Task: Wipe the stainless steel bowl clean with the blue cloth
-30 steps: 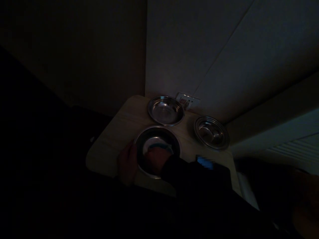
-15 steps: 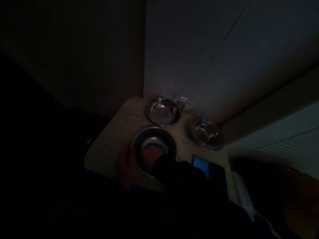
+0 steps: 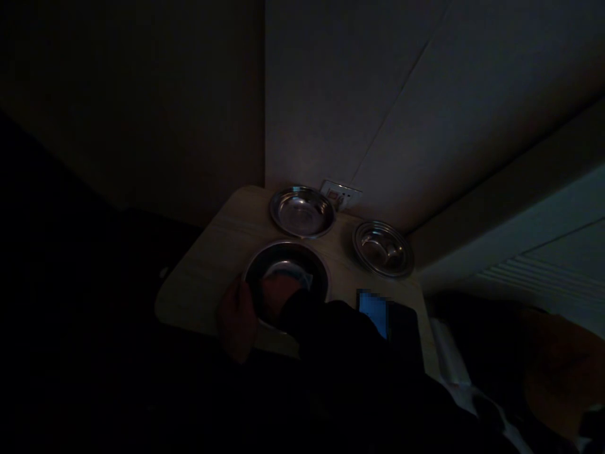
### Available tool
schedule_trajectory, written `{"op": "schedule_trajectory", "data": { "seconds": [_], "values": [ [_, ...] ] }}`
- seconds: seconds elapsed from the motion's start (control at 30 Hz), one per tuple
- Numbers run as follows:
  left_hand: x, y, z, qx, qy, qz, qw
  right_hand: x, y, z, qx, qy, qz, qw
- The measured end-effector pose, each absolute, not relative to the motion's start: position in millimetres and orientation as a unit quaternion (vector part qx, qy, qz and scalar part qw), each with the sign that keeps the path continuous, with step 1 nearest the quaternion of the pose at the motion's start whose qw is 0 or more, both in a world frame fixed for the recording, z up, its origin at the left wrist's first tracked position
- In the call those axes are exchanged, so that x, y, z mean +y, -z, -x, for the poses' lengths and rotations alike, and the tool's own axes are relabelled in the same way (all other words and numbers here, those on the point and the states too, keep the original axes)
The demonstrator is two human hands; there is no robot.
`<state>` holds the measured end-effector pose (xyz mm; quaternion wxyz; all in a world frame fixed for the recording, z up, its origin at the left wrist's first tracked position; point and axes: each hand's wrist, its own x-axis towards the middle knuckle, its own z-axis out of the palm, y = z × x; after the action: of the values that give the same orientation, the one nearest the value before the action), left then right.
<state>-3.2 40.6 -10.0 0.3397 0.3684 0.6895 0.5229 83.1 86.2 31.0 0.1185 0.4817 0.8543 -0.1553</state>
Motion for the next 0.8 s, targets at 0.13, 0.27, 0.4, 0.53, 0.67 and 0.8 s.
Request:
{"op": "schedule_trajectory", "data": {
  "seconds": [0.13,0.27,0.4,0.53,0.67,0.8],
  "values": [
    [38,9,1,0.704,-0.502,-0.364,0.347,79,-33,-93,0.865,0.177,-0.449,0.137],
    [38,12,1,0.708,-0.491,-0.368,0.350,84,-30,-84,0.852,0.157,-0.488,0.101],
    [36,13,1,0.692,-0.518,-0.374,0.336,95,-24,-72,0.827,0.128,-0.545,0.053],
    [28,7,-3,0.706,-0.519,-0.333,0.349,107,-29,-80,0.794,0.111,-0.597,0.020],
    [9,0,-10,0.682,-0.509,-0.252,0.461,108,-53,-114,0.778,0.094,-0.621,-0.025],
    [-9,-3,-7,0.666,-0.488,-0.274,0.493,93,-74,-145,0.782,0.064,-0.616,-0.070]
  ]
}}
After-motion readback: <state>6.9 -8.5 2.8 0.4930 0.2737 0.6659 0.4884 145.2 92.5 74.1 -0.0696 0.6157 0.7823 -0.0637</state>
